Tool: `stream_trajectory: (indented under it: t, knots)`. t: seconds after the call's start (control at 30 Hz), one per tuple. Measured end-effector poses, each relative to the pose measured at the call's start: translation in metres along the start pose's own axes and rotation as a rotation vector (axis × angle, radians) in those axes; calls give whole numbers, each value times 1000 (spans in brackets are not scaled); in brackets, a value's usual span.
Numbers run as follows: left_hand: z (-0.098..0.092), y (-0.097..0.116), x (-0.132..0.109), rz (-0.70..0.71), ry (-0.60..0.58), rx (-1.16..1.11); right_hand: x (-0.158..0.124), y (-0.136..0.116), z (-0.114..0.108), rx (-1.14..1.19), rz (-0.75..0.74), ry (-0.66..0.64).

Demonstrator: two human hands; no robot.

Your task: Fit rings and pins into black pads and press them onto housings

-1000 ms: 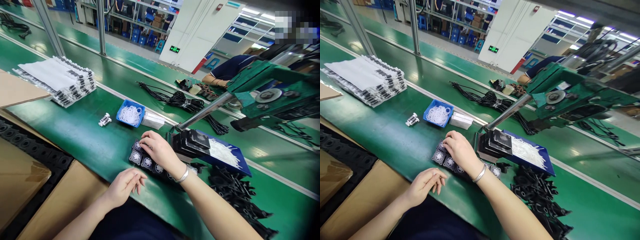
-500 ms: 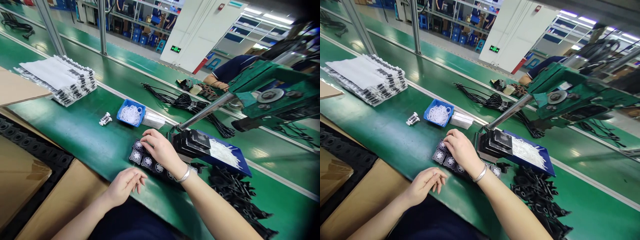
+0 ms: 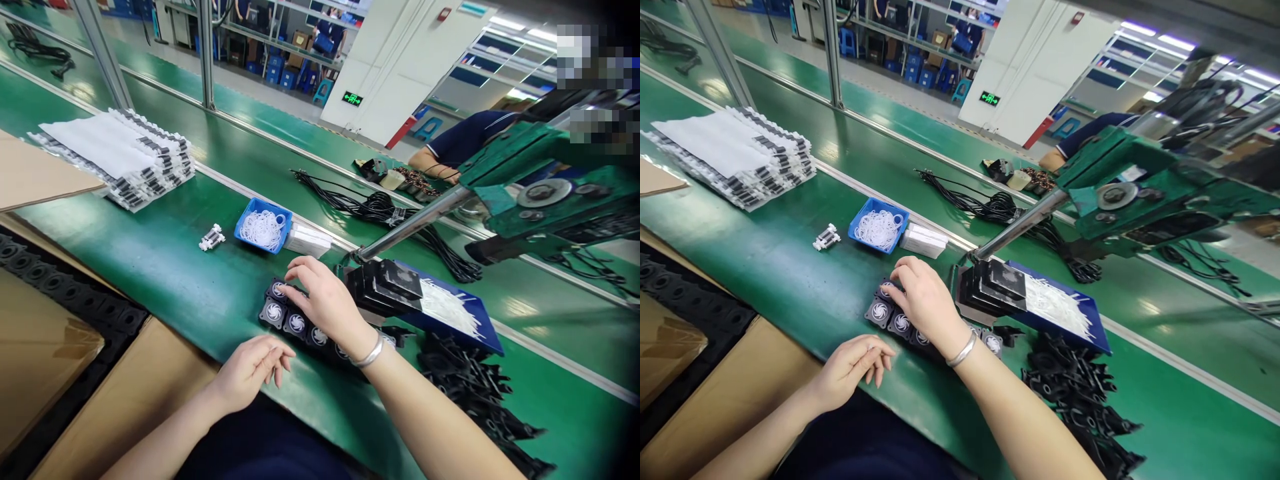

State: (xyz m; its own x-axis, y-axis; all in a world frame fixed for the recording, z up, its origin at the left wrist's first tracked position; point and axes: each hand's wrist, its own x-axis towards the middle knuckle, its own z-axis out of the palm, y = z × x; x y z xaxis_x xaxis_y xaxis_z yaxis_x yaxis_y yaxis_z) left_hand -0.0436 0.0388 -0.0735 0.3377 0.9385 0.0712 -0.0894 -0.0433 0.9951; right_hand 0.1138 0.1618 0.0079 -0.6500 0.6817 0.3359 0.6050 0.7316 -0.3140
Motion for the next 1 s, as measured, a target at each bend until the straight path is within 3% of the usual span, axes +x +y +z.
stream_trajectory:
  t: [0.1, 0.3, 0.47, 0.6, 0.67, 0.87, 1.0]
  knots:
    - [0, 0, 0, 5, 0, 4, -1, -2, -2, -15, 14, 27]
    - [0, -1, 0, 12, 3, 14, -1, -1, 2, -16, 5, -85]
    - [-1, -1, 0, 4, 0, 8, -10, -18, -18, 140, 57, 30]
    - [-3, 0, 0, 30, -46, 62, -34, -41, -31, 418, 24, -299]
    - [-4, 3, 0, 46, -92, 114, -48, -48, -27, 468, 18, -392]
    - [6, 16, 0, 55, -221, 227, -80, -51, -15, 583, 93, -259]
    - [23, 14, 2, -13, -304, 176, -95, -45, -29, 549, 105, -227]
